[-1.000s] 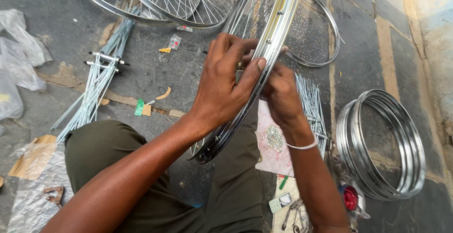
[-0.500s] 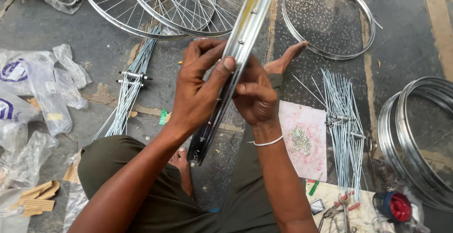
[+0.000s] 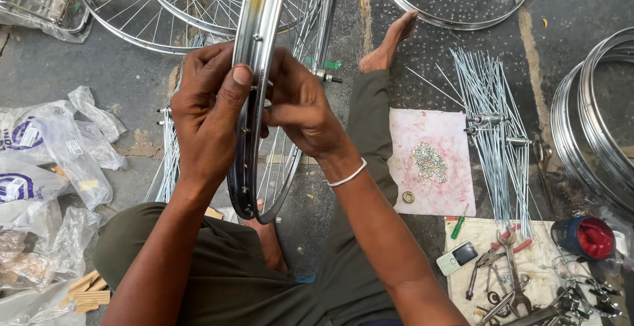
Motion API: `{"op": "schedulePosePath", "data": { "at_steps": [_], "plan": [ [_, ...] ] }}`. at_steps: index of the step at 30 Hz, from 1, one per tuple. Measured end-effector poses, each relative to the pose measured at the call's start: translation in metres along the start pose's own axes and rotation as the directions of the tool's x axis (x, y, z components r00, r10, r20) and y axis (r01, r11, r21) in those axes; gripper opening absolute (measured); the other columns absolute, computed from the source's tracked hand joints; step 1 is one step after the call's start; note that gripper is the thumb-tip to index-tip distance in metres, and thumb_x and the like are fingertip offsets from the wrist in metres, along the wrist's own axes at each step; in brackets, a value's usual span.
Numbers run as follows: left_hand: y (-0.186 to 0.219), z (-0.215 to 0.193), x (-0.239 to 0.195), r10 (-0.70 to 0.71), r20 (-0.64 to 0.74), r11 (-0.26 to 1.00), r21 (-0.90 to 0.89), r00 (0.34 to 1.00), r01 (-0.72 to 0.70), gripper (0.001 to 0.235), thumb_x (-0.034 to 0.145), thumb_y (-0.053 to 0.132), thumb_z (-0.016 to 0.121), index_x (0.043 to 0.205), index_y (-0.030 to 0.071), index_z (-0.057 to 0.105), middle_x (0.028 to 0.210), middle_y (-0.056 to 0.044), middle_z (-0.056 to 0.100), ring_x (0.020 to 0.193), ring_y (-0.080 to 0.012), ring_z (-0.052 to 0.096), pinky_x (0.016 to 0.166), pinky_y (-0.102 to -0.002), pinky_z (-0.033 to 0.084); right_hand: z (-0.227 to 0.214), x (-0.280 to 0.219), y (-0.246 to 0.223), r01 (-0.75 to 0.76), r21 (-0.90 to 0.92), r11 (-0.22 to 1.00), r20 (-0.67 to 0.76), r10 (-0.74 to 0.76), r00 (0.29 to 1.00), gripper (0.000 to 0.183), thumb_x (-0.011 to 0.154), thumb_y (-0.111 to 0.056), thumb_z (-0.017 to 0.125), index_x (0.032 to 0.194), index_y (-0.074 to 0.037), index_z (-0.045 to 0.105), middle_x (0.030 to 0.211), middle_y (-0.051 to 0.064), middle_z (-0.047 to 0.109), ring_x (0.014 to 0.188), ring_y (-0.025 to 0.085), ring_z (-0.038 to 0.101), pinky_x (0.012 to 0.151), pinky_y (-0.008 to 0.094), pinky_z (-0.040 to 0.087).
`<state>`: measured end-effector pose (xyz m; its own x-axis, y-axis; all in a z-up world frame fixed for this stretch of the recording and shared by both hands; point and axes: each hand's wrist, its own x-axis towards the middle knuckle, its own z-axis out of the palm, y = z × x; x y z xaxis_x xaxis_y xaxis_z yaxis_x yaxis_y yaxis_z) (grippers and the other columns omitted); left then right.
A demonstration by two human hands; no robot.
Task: The person is assembling a bicycle wheel by inserting spokes into the rim and hub, then securing them with nipples. The person repeatedly picks up spokes and nipples, inserts the spoke, and tightens the nipple by hand.
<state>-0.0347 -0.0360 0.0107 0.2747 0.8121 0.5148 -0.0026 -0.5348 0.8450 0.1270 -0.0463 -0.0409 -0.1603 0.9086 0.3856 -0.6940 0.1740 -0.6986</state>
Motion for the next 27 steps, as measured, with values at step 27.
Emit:
{"op": "schedulePosePath", "data": {
  "at_steps": [27],
  "plan": [
    [0.000,-0.009,-0.004,0.021,0.002,0.994,0.104,1.000,-0.021,0.042,0.116,0.035,0.065,0.136,-0.001,0.068,0.128,-0.008,0.059,0.115,-0.0129,0.058,0.100,-0.027,0.049,-0.001,0.004,0.032,0.127,-0.142,0.982,0.052,-0.121,0.991,0.030,0.112,-0.032,0.062,0.116,-0.002,0.064,0.083,0.000,0.059,0.070,0.008,0.057,0.054,0.025,0.047]
  ]
}}
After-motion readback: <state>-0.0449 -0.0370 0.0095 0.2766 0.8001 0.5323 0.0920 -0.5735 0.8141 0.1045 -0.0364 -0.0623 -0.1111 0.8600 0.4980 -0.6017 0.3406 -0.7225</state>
